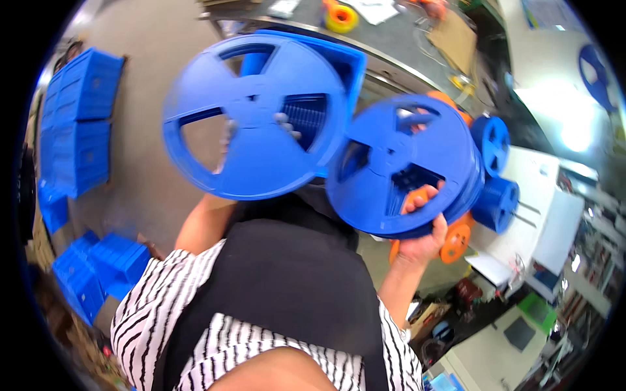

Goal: The person stacks blue plastic reels into a blue bin, places a cardboard sheet inside, and applies a label. The person then moves the bin and wipes the interior of an empty blue bin with a cloth.

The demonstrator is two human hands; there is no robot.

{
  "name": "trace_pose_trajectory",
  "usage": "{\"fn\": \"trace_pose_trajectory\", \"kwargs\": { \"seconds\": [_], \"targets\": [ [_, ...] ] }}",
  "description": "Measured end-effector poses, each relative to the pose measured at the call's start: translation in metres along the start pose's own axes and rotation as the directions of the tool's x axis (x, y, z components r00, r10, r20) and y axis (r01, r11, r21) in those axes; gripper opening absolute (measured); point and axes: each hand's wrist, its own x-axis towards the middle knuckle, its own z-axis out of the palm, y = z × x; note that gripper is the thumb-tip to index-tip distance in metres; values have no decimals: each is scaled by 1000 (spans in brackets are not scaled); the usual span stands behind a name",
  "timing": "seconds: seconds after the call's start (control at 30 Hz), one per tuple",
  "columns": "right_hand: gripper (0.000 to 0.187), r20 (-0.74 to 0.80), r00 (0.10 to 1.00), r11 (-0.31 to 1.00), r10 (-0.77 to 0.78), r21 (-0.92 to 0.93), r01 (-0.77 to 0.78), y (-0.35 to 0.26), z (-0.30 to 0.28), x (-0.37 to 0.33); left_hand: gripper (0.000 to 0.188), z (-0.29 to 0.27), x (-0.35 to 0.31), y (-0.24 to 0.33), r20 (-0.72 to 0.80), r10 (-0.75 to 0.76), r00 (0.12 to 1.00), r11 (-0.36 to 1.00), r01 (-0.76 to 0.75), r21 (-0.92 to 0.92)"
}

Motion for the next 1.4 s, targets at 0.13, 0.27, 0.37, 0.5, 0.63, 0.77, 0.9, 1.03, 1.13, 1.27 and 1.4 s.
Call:
{"fn": "trace_pose_trajectory", "kwargs": {
  "seconds": [0.13,0.27,0.37,0.5,0.63,0.77,0.9,1.03,1.13,1.27,1.4],
  "targets": [
    [71,215,973,988,-82,148,50,-18,-20,0,81,-13,-5,13,19,14,1000,998,-15,56],
    [61,310,940,913,-143,408,4,-24,-30,3,74,-26,-8,27,104,47,993,992,-59,113],
    [57,389,905,818,-170,568,-90,-21,-33,9,69,-11,-9,23,74,91,993,984,-101,146],
    [55,377,918,799,-122,586,-135,-17,-26,15,60,19,-14,14,-128,162,979,951,-120,284],
    [57,339,931,882,-133,470,-45,-13,-12,22,42,14,-1,7,-207,197,958,898,-92,430],
    [66,279,959,998,-41,52,28,-5,33,29,36,5,15,-9,-249,228,941,741,-2,671],
    [63,307,946,944,105,-331,3,32,99,25,28,56,26,-42,-268,93,959,822,77,564],
    [55,597,783,639,174,-674,372,63,116,7,37,27,16,-52,39,-50,998,654,3,756],
    [61,662,706,515,253,-710,480,60,125,9,37,15,11,-50,274,-42,961,427,-230,874],
    [64,596,727,628,340,-720,296,63,125,14,38,39,3,-49,83,29,996,645,-82,760],
    [63,422,831,830,362,-551,-82,75,112,11,58,17,12,-43,-127,-219,967,911,249,329]
  ]
}}
